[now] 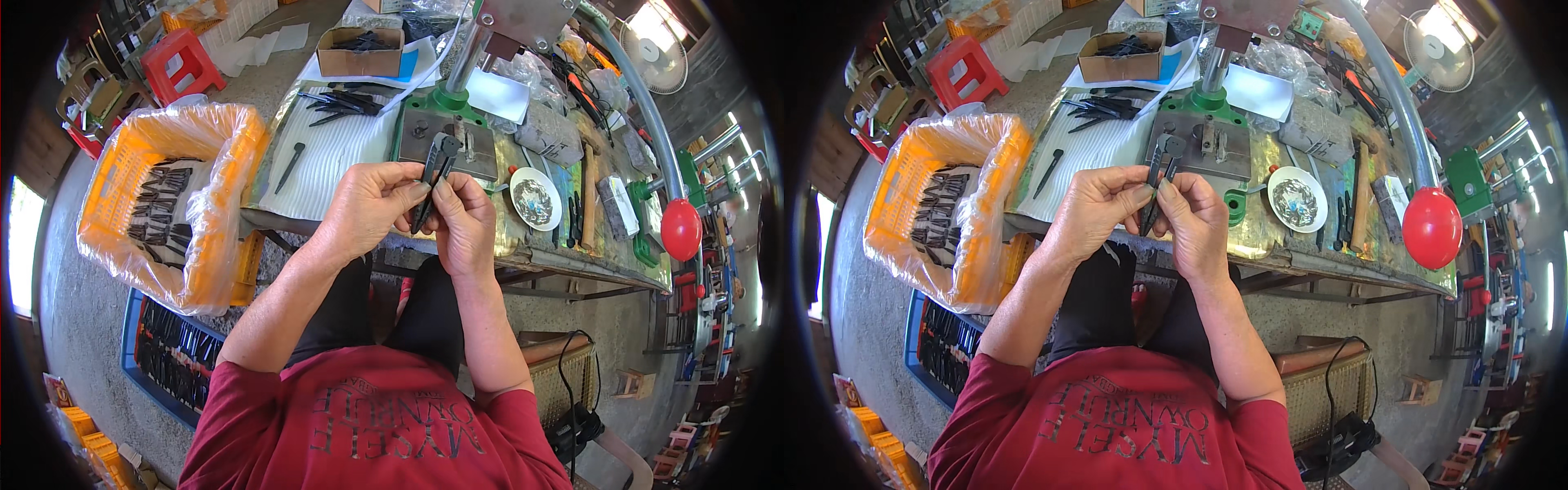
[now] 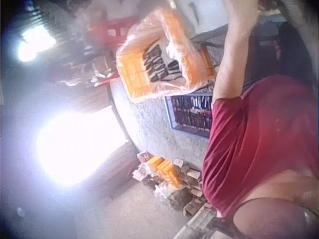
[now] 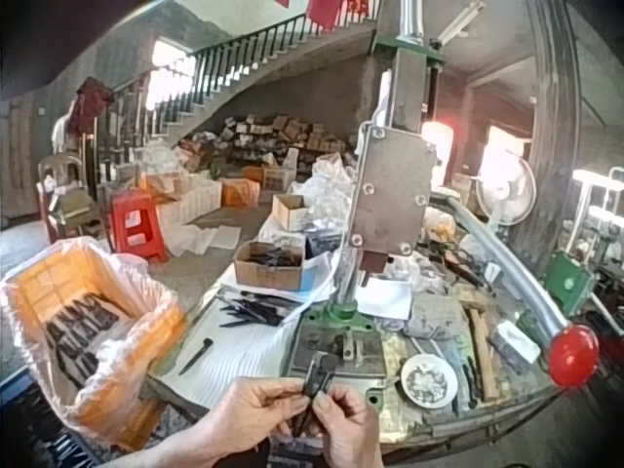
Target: The person organizes black handle parts into a plastic tray by hand. Then, the person inserts metal pins into the handle pieces and presses them using a manual press machine.
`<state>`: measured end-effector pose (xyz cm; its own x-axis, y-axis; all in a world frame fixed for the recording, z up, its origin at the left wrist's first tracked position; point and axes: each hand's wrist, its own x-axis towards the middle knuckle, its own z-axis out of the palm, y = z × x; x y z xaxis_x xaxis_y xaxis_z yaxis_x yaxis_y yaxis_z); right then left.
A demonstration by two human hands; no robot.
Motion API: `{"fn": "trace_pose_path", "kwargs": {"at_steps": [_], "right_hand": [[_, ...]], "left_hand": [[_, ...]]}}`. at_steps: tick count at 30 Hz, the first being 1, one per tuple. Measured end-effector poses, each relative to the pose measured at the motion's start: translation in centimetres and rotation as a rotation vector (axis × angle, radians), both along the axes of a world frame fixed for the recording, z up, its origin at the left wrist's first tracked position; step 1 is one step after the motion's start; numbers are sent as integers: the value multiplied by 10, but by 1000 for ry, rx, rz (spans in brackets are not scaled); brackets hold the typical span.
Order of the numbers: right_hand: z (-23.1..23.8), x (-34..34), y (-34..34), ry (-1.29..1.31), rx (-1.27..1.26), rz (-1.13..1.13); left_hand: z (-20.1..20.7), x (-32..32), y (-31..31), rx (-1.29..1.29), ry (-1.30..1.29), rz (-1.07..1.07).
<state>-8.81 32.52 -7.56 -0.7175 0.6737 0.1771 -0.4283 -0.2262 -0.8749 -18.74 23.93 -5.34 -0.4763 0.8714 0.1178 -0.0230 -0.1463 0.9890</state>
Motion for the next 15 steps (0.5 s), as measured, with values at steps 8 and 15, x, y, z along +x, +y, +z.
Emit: {"fn": "trace_pose_path", "kwargs": {"at_steps": [8,15], "right_hand": [[1,0,0,-1,-7,-2],[1,1,0,0,-10,8]], "left_hand": [[2,-1,0,-1,-2,-11],[1,-1,1,-8,16,2]]}}
